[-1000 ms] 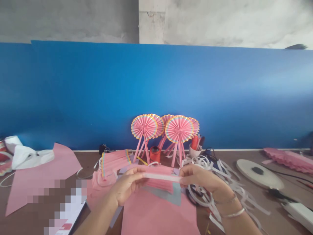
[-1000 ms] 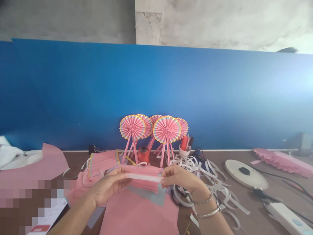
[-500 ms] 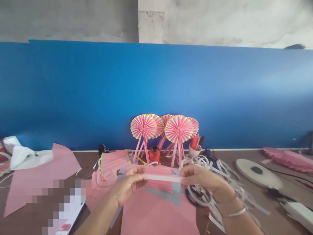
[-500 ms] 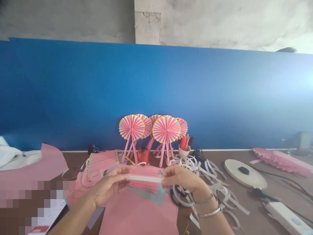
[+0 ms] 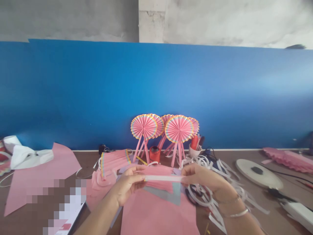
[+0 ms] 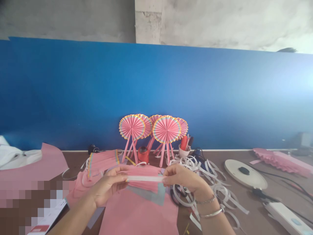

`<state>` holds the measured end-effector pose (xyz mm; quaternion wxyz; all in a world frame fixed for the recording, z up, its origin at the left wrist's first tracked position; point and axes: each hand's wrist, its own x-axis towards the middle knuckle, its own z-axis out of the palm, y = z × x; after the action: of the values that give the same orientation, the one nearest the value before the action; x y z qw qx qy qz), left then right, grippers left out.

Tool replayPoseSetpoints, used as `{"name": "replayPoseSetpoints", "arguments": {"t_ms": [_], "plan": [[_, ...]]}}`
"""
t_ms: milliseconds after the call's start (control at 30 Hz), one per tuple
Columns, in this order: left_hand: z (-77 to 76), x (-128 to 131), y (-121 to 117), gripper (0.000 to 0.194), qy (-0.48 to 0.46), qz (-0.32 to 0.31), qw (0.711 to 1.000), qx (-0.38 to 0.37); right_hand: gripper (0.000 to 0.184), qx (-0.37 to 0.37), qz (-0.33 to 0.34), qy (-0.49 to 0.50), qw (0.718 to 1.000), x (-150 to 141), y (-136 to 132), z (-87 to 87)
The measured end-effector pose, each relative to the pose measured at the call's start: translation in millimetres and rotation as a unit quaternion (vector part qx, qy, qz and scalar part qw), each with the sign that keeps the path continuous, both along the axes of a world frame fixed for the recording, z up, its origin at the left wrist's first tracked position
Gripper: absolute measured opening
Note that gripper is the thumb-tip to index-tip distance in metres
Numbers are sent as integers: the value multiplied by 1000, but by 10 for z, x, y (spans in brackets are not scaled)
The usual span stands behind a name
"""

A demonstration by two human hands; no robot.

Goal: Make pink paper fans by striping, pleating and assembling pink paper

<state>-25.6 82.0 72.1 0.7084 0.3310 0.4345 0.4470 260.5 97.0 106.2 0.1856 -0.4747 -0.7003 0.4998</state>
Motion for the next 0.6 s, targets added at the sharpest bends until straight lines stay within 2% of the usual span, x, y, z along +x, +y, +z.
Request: {"name": "replayPoseSetpoints", "arguments": {"t_ms": [133,267,400,433,500,567,600], "plan": [[58,33,-20,36,5,46,998,43,29,1,-23,36,999,-6,8,-2],[78,21,-26,37,-2,53,995,88,34,-6,-2,105,994,22,37,-75],[59,-3,-5,35,24,77,990,120,33,-8,3,97,995,65,105,-147],[48,-5,3,34,49,87,986,132,32,3,-29,80,996,59,121,-146],[20,5,15,30,121,117,972,166,30,71,-147,36,986,-3,124,-111],[-17,32,18,27,184,144,951,202,26,190,-276,-4,942,-152,64,-41],[-36,53,13,26,202,150,944,215,22,245,-300,-11,922,-259,9,-3]]}}
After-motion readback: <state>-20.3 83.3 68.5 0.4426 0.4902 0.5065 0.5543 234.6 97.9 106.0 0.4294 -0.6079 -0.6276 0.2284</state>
